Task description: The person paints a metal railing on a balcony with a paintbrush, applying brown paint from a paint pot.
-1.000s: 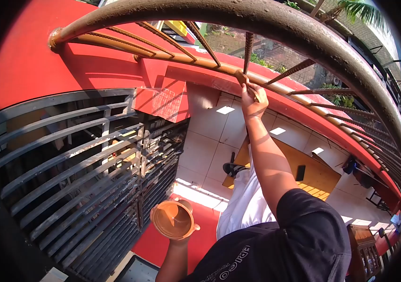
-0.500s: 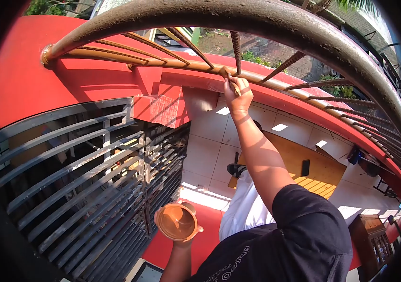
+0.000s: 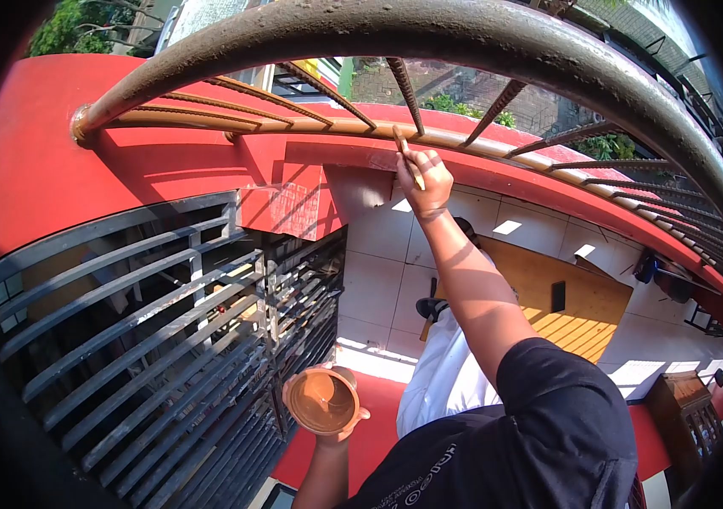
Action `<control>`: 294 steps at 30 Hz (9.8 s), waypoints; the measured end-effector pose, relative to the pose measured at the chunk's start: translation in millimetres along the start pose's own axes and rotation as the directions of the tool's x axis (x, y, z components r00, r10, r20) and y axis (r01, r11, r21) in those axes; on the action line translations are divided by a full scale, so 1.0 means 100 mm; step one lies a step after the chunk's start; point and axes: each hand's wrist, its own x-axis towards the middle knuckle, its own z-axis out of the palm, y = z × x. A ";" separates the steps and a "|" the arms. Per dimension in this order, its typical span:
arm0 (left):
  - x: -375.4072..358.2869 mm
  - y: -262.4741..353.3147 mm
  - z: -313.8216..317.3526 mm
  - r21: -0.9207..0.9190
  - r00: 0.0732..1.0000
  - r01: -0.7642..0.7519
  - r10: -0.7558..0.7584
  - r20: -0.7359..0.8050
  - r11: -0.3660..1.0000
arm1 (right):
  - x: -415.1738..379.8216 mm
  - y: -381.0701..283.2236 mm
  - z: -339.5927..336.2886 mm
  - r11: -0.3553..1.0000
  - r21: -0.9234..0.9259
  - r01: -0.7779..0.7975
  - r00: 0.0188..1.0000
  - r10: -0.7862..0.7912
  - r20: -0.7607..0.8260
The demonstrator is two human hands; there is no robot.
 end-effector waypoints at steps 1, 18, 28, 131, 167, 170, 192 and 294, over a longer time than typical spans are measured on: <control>0.01 0.02 -0.01 0.001 1.000 -0.016 0.016 0.003 1.000 | 0.00 0.05 0.02 1.000 -0.017 -0.014 1.000 0.014 -0.019; -0.05 -0.05 0.11 -0.149 0.996 0.000 -0.014 -0.091 0.989 | -0.13 0.32 -0.31 0.989 -0.148 0.010 0.998 0.000 0.065; -0.01 -0.13 0.09 -0.109 0.999 -0.045 0.048 0.021 0.993 | -0.14 0.17 -0.54 0.994 -0.105 0.022 0.997 -0.030 -0.074; -0.71 0.82 -0.76 -0.374 0.803 -0.177 -0.086 -0.590 0.910 | -0.19 -4.62 -3.01 0.755 0.544 0.366 0.237 -0.640 0.731; 0.16 0.29 -0.09 -0.367 0.775 -0.323 0.022 -0.631 0.872 | 0.72 -2.71 -1.91 0.890 0.437 -0.132 0.894 -0.084 0.441; 0.02 -0.06 0.13 -0.233 0.837 -0.205 0.047 -0.545 0.951 | 0.81 -2.39 -1.44 0.932 0.188 0.309 0.877 -0.356 0.322; -0.43 -0.99 0.75 -0.369 0.906 -0.190 0.018 -0.423 0.910 | 1.12 -1.57 -0.71 0.408 -0.137 0.903 0.423 -0.900 0.109; -0.86 -1.56 1.06 -0.273 0.921 0.083 -0.178 -0.346 0.958 | 1.38 -3.07 -0.31 -0.021 -0.253 0.967 0.159 -0.727 0.668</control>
